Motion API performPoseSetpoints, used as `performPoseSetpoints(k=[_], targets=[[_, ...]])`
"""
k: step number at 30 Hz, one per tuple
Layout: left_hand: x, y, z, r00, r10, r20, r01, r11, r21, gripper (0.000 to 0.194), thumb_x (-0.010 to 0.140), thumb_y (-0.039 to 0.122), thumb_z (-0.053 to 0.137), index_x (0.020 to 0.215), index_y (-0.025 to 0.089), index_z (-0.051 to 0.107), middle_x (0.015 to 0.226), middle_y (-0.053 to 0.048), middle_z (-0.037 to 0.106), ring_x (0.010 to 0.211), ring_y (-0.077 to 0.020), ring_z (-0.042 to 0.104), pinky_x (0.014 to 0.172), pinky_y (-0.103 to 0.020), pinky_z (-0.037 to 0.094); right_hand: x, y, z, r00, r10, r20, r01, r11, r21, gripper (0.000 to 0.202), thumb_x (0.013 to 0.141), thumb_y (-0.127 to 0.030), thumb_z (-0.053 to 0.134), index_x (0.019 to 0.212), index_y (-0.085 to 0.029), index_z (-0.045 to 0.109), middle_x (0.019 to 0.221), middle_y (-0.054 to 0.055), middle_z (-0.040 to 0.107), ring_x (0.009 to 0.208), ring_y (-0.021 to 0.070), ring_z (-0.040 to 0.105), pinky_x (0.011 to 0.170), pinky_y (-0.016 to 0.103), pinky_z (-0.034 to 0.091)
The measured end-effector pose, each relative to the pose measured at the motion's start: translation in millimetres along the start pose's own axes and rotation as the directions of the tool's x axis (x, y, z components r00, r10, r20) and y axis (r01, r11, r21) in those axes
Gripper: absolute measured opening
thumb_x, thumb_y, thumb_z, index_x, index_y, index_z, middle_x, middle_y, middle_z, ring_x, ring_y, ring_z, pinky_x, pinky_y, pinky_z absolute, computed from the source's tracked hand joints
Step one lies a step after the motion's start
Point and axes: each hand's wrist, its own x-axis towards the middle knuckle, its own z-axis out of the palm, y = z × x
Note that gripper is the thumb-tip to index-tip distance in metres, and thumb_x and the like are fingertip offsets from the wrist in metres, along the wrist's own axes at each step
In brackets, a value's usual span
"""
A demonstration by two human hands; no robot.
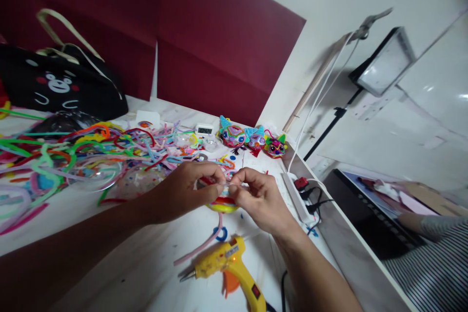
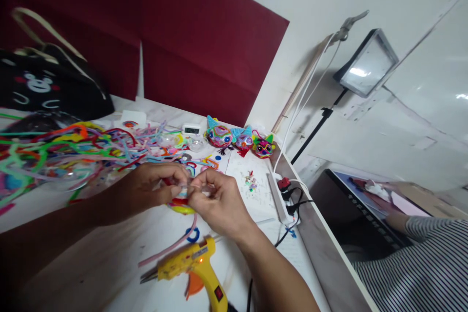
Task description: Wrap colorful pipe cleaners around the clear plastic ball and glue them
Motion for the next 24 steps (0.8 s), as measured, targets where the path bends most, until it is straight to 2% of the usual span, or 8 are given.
performPoseSetpoints(k=[8, 13, 18, 24], targets=[[1.7, -5.2, 3.8, 0.997, 0.07, -0.015, -0.07, 0.997, 0.033, 0.014, 0.08, 0.016, 0.051, 0.068, 0.017, 0.057, 0.073, 0.0, 0.062, 0.072, -0.0147, 0.059, 0.069, -0.026, 0.044, 0.7, 3.2, 1.3, 1.0, -0.024, 0.005, 0.024, 1.0, -0.006, 0.006, 0.07, -0.02, 0.062, 0.067, -0.019, 0.056, 0.059, -0.005, 0.049, 0.053, 0.0084, 0.039, 0.049, 0.021, 0.03], [0.8, -2.7, 4.8, 0.995, 0.086, -0.056, -0.08, 0.992, 0.095, 0.013, 0.076, 0.014, 0.05, 0.065, 0.018, 0.055, 0.073, 0.0, 0.062, 0.072, -0.0146, 0.058, 0.069, -0.025, 0.044, 0.1, 4.7, 0.2, 0.996, -0.092, 0.003, 0.092, 0.991, -0.101, 0.001, 0.071, -0.018, 0.061, 0.071, -0.019, 0.061, 0.064, -0.003, 0.056, 0.059, 0.0108, 0.046, 0.055, 0.023, 0.035], [-0.1, 4.8, 6.8, 0.985, 0.144, -0.1, -0.125, 0.976, 0.179, 0.012, 0.074, 0.014, 0.05, 0.065, 0.018, 0.056, 0.071, 0.0, 0.062, 0.071, -0.0144, 0.057, 0.07, -0.025, 0.044, -1.6, 4.5, 1.8, 0.991, -0.131, -0.007, 0.128, 0.978, -0.166, 0.004, 0.074, -0.021, 0.061, 0.07, -0.018, 0.061, 0.066, -0.002, 0.058, 0.064, 0.0125, 0.051, 0.063, 0.025, 0.04], [-0.9, 3.8, 13.3, 0.977, 0.177, -0.122, -0.152, 0.969, 0.193, 0.013, 0.073, 0.015, 0.049, 0.061, 0.019, 0.054, 0.069, -0.001, 0.061, 0.071, -0.0153, 0.055, 0.071, -0.026, 0.043, -3.5, 4.1, 9.7, 0.979, -0.201, -0.04, 0.183, 0.944, -0.275, 0.006, 0.072, -0.019, 0.058, 0.066, -0.019, 0.055, 0.062, -0.003, 0.054, 0.057, 0.0106, 0.047, 0.054, 0.022, 0.037]])
